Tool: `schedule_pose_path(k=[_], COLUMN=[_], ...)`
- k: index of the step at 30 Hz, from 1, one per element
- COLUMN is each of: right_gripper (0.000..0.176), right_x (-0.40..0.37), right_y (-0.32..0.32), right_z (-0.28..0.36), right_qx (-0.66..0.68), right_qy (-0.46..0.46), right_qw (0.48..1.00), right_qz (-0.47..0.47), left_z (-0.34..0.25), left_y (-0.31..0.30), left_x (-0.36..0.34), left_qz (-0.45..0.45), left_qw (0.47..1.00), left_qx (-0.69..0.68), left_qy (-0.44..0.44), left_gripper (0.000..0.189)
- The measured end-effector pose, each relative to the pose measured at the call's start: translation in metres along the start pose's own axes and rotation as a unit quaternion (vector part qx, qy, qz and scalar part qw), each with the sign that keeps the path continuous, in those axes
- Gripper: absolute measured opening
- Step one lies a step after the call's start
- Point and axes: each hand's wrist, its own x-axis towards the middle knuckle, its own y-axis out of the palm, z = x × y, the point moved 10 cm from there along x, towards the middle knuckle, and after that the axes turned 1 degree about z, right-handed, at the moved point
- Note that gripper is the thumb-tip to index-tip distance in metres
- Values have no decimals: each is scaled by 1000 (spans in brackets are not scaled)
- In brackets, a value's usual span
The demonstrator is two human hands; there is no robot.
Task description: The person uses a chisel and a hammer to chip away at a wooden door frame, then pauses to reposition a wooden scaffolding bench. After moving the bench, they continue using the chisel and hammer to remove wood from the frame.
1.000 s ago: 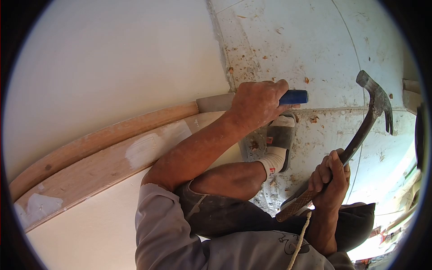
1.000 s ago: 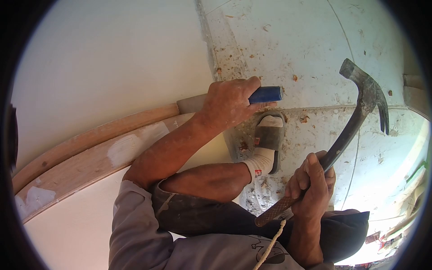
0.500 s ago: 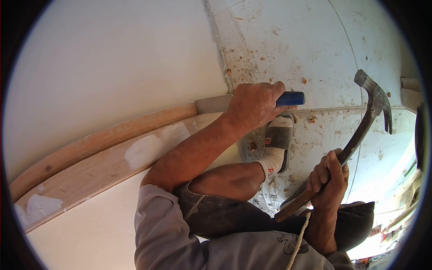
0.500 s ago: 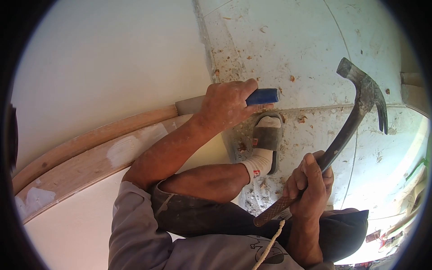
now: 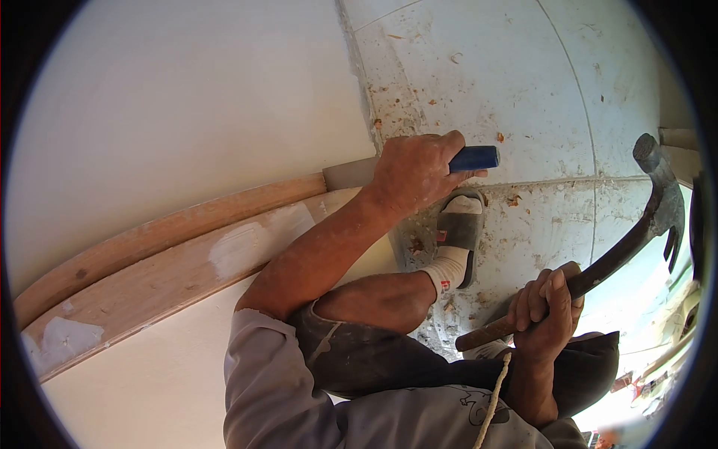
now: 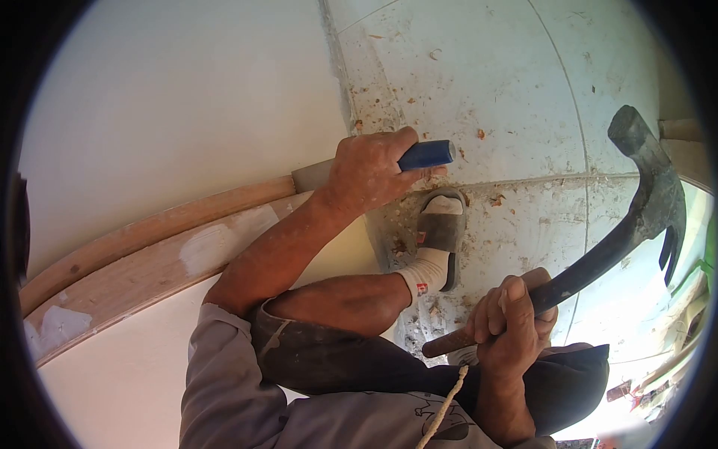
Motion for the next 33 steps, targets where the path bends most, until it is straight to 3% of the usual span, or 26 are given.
schedule_pose_path(k=[2, 6, 13, 19, 21, 23, 25, 27, 29, 33], right_gripper=[22, 24, 23, 23, 20, 17, 15, 14, 15, 22], right_x=[-4, -10, -13, -19, -24, -19, -6, -2, -2, -1], right_y=[-5, -11, -7, 0, 10, 13, 2, 3, -6, -7], right_z=[-18, -43, -42, -2, 26, 37, 50, 43, 17, -25], right_qx=[-4, -22, -45, -65, -90, -137, -100, -85, -50, -109], right_qy=[78, 144, 157, 100, -33, -78, -96, -86, 3, 89], right_qw=[996, 987, 985, 992, 995, 987, 989, 992, 995, 986], right_qz=[-41, -72, -60, -47, 28, 25, -52, -30, -82, -91], left_z=[1, 2, 7, 8, 9, 8, 9, 11, 9, 7], left_y=[0, -1, -3, -6, -9, -10, -5, -8, -8, -9], left_x=[1, 2, 2, 4, 4, 3, 3, 4, 2, 4], left_qz=[6, 18, -20, -1, -11, -20, 8, -1, -4, -15], left_qw=[1000, 1000, 1000, 999, 1000, 999, 999, 999, 999, 999], left_qx=[1, 4, -11, -15, -16, -18, -20, -18, -20, -19], left_qy=[-4, -15, -20, -29, -24, -19, -34, -32, -27, -22], left_gripper=[46, 48, 50, 49, 49, 49, 49, 49, 49, 49])
